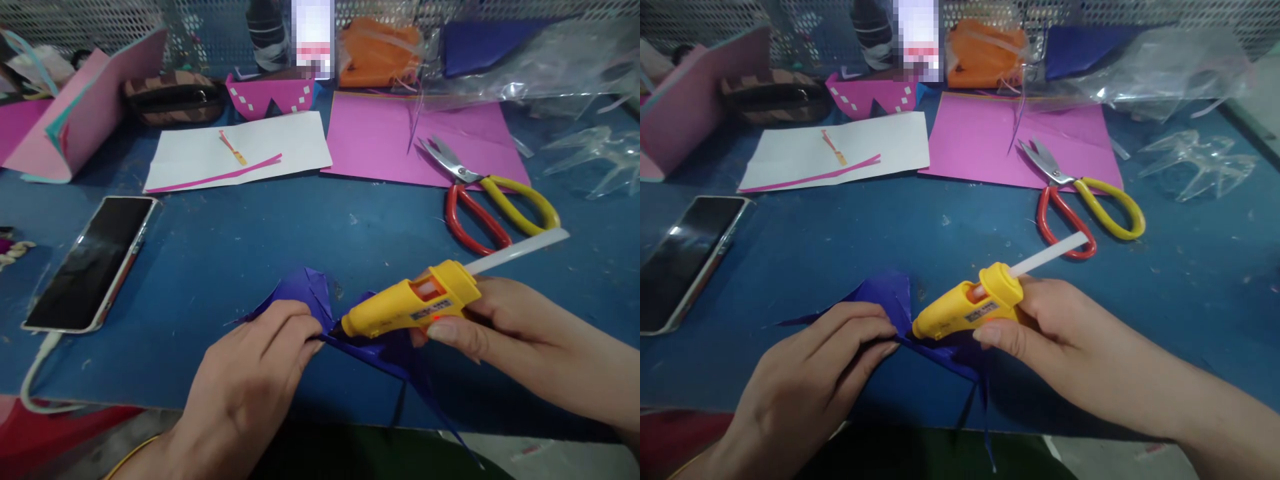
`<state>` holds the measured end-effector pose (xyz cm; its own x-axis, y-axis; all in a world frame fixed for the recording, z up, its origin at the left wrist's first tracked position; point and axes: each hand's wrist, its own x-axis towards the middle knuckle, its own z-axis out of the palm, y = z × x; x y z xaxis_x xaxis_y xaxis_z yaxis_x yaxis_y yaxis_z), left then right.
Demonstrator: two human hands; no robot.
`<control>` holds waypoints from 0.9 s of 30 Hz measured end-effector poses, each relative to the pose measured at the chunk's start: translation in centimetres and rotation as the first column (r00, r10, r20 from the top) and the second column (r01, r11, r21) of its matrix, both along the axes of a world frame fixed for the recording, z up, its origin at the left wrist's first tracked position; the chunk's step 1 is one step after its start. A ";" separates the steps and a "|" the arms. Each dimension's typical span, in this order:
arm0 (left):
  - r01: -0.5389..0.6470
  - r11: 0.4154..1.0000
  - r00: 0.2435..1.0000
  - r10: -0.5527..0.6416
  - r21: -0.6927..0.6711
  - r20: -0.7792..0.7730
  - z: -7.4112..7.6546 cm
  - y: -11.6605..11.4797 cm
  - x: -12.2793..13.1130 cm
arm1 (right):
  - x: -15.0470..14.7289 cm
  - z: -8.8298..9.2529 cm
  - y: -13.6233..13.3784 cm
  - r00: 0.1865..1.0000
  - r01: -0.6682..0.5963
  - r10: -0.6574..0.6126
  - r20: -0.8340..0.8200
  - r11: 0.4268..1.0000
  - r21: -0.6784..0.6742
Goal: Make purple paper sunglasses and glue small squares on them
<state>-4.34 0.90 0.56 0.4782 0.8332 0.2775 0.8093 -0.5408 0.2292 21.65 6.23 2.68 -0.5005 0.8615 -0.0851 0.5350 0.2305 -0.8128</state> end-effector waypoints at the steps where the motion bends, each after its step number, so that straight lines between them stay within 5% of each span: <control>1: 0.005 1.000 1.000 -0.005 0.006 -0.009 0.1 0.1 0.0 | 0.0 0.0 0.0 1.000 -0.001 0.002 0.011 1.000 -0.016; 18: -0.022 0.999 0.999 0.023 0.034 -0.032 0.2 0.0 0.4 | 0.1 -0.2 -0.4 1.000 -0.006 0.006 0.003 0.995 -0.098; 27: -0.074 0.994 0.996 0.077 0.078 -0.033 -0.2 -0.8 0.0 | -0.1 -0.1 -0.3 1.000 -0.009 0.009 0.001 1.000 -0.018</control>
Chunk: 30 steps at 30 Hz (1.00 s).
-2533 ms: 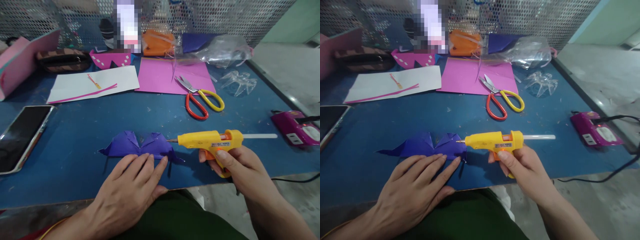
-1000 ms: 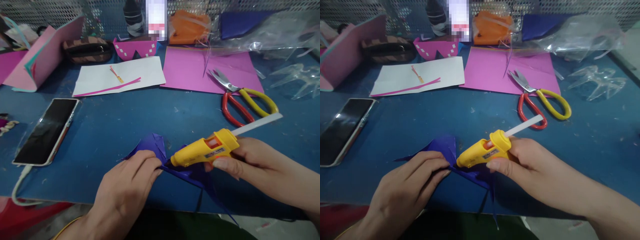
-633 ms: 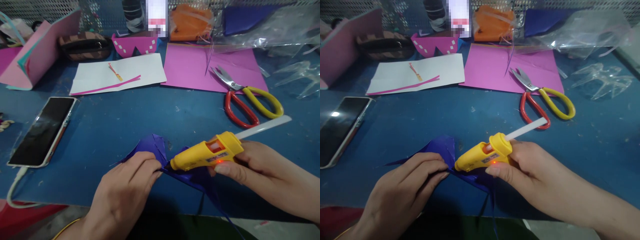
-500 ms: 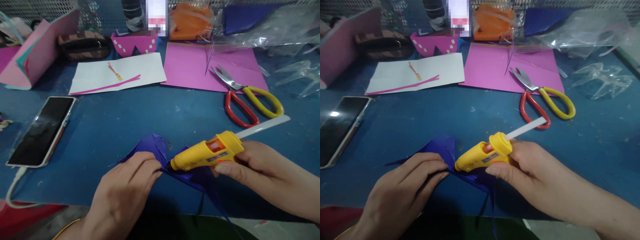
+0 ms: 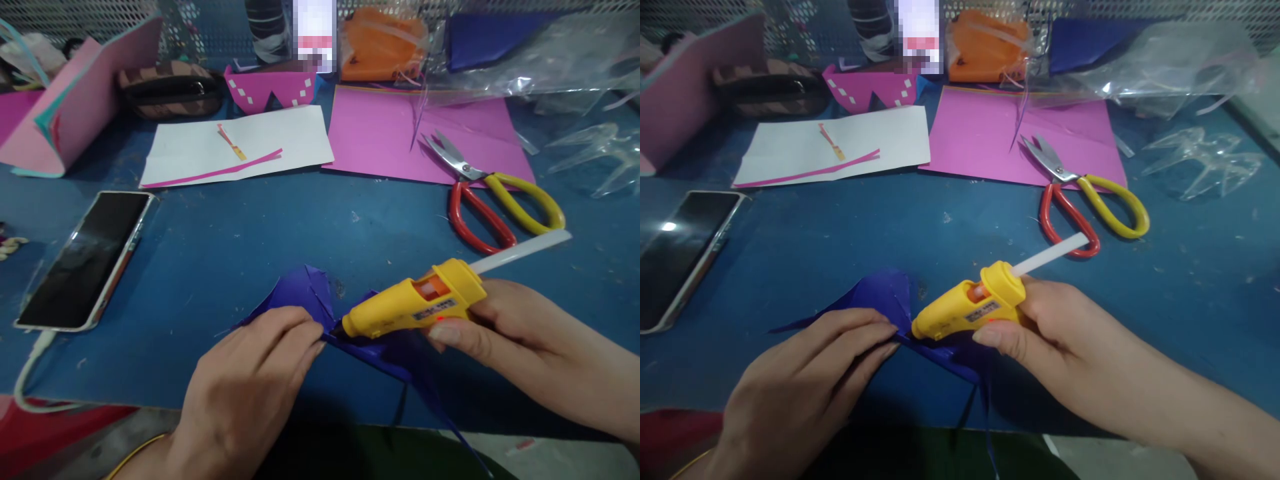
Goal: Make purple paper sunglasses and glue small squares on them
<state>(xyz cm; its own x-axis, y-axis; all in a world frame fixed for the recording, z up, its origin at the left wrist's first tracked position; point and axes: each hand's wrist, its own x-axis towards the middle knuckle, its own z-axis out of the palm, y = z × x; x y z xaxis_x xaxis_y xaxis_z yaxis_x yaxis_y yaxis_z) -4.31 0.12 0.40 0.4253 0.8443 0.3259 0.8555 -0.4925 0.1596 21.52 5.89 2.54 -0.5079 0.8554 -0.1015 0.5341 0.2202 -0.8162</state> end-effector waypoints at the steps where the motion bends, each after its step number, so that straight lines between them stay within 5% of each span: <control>1: -0.013 1.000 1.000 0.013 0.011 0.017 -0.1 -0.3 -0.1 | 0.0 0.0 0.0 1.000 0.000 0.000 0.002 1.000 0.008; 16: 0.208 0.975 0.976 -0.212 0.074 0.051 -0.8 -1.6 -0.9 | 0.1 0.1 0.0 0.999 -0.018 0.017 0.047 1.000 0.019; 30: 0.197 0.977 0.980 -0.199 0.080 0.016 -0.9 -1.3 -0.7 | 0.6 0.2 0.1 0.996 0.035 -0.028 0.080 0.996 -0.079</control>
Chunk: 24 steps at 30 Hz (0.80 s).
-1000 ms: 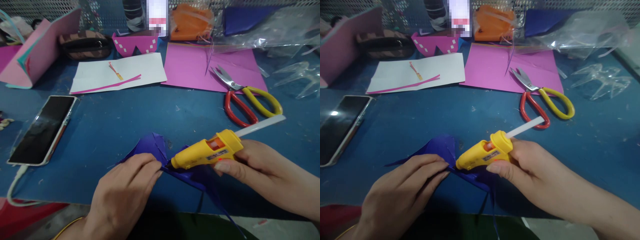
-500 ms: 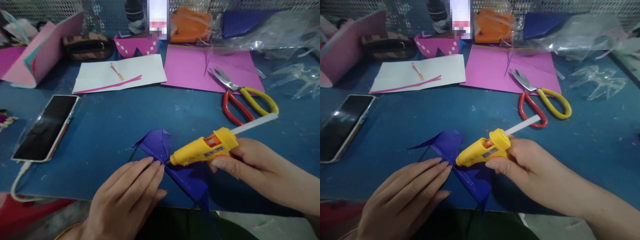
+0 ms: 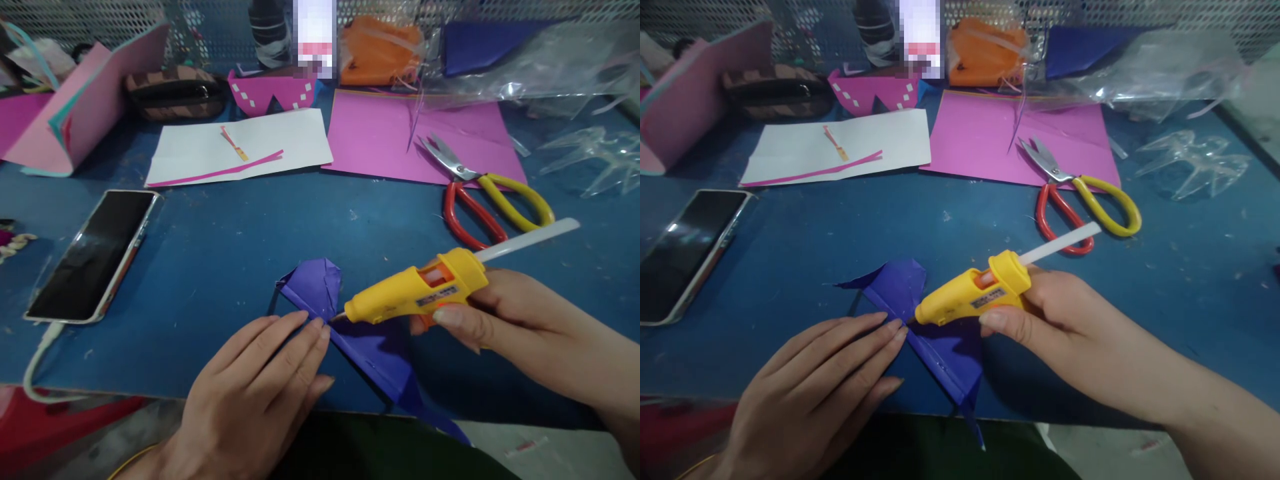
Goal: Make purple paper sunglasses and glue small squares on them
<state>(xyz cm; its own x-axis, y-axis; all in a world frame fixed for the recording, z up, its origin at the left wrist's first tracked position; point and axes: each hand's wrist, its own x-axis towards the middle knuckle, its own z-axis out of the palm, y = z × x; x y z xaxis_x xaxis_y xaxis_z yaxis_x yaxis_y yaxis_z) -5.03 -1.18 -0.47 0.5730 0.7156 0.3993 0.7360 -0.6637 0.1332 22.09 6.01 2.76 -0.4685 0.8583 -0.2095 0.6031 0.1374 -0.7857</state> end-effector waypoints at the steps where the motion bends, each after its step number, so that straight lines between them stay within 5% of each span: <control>1: -0.001 1.000 1.000 0.001 -0.001 -0.001 0.1 0.0 0.0 | 0.1 0.0 0.0 1.000 0.019 -0.019 -0.001 1.000 -0.023; 6: -0.025 0.999 0.999 0.026 -0.038 0.041 -0.2 -0.3 -0.1 | 0.4 -0.3 0.0 0.995 0.092 -0.095 -0.017 0.985 -0.148; 20: -0.048 0.994 0.992 0.059 -0.096 0.110 -0.2 -0.4 -0.2 | 0.2 -0.5 0.1 0.992 0.073 -0.092 -0.092 0.979 -0.192; 24: -0.177 0.979 0.950 0.198 -0.103 0.243 0.8 0.1 -1.4 | 0.1 -0.5 0.3 0.979 0.080 -0.118 -0.164 0.973 -0.219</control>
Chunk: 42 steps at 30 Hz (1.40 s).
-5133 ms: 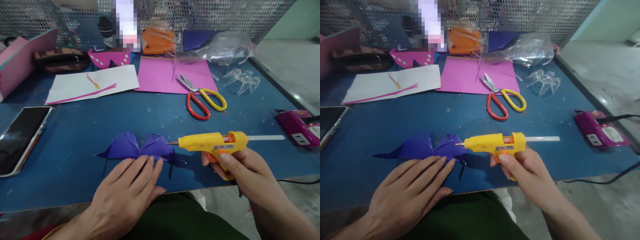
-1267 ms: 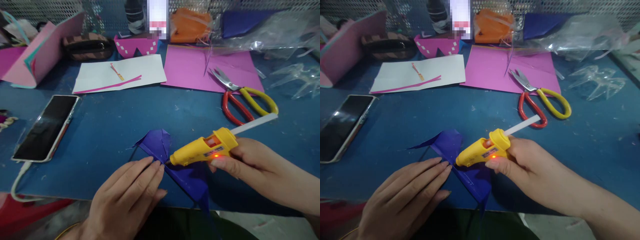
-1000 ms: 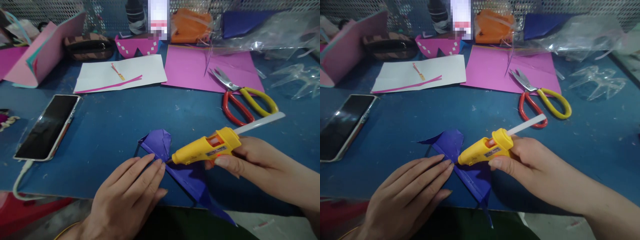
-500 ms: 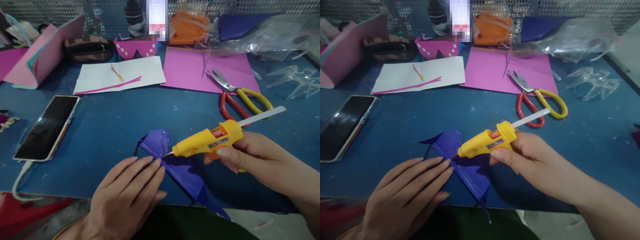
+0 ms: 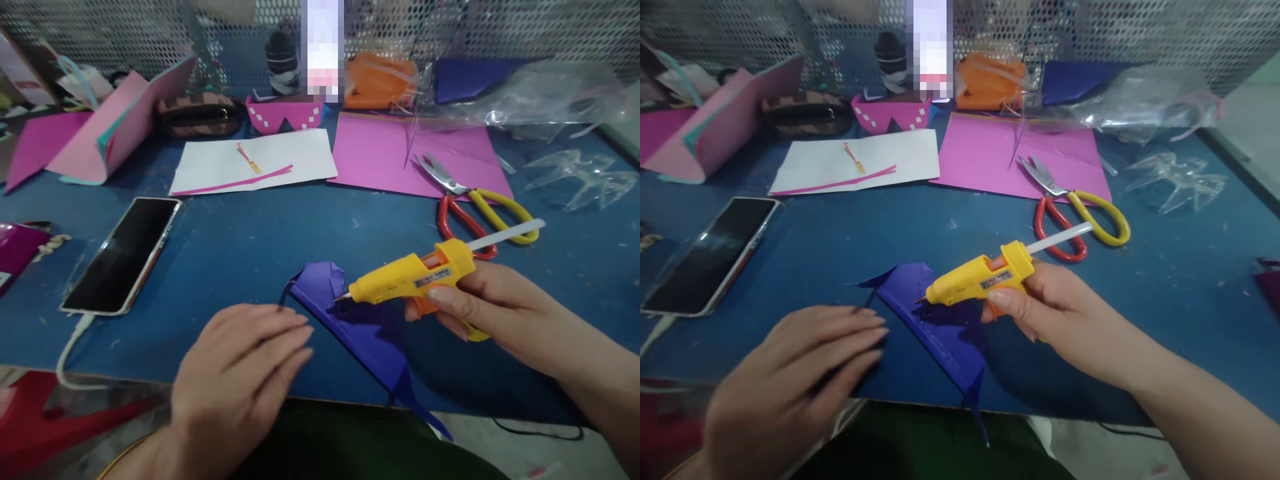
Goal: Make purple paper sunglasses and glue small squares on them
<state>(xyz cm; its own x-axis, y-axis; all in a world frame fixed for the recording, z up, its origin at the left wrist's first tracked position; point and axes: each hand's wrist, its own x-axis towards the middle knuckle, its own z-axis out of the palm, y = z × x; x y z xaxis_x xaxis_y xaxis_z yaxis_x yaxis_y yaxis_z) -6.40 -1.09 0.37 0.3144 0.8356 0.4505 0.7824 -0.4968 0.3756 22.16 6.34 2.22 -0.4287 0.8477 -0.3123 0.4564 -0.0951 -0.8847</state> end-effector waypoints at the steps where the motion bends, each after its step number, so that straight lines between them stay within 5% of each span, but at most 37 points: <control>1: -0.072 0.997 0.997 0.072 0.007 0.010 0.4 0.3 -0.3 | -0.1 0.0 0.1 1.000 0.009 -0.009 -0.013 1.000 0.003; 4: -0.230 0.973 0.973 0.230 0.000 -0.032 1.3 1.3 -1.1 | -0.8 0.1 0.2 1.000 0.025 -0.025 -0.012 0.999 0.022; 12: 0.076 0.984 0.967 -0.033 0.164 -0.252 0.8 2.0 -1.3 | -4.1 1.2 1.0 0.997 -0.025 0.023 0.070 0.999 0.029; 42: 0.100 0.979 0.938 -0.034 0.176 -0.345 0.3 1.9 -0.9 | -4.3 0.2 1.4 0.994 -0.056 0.050 0.099 0.997 0.057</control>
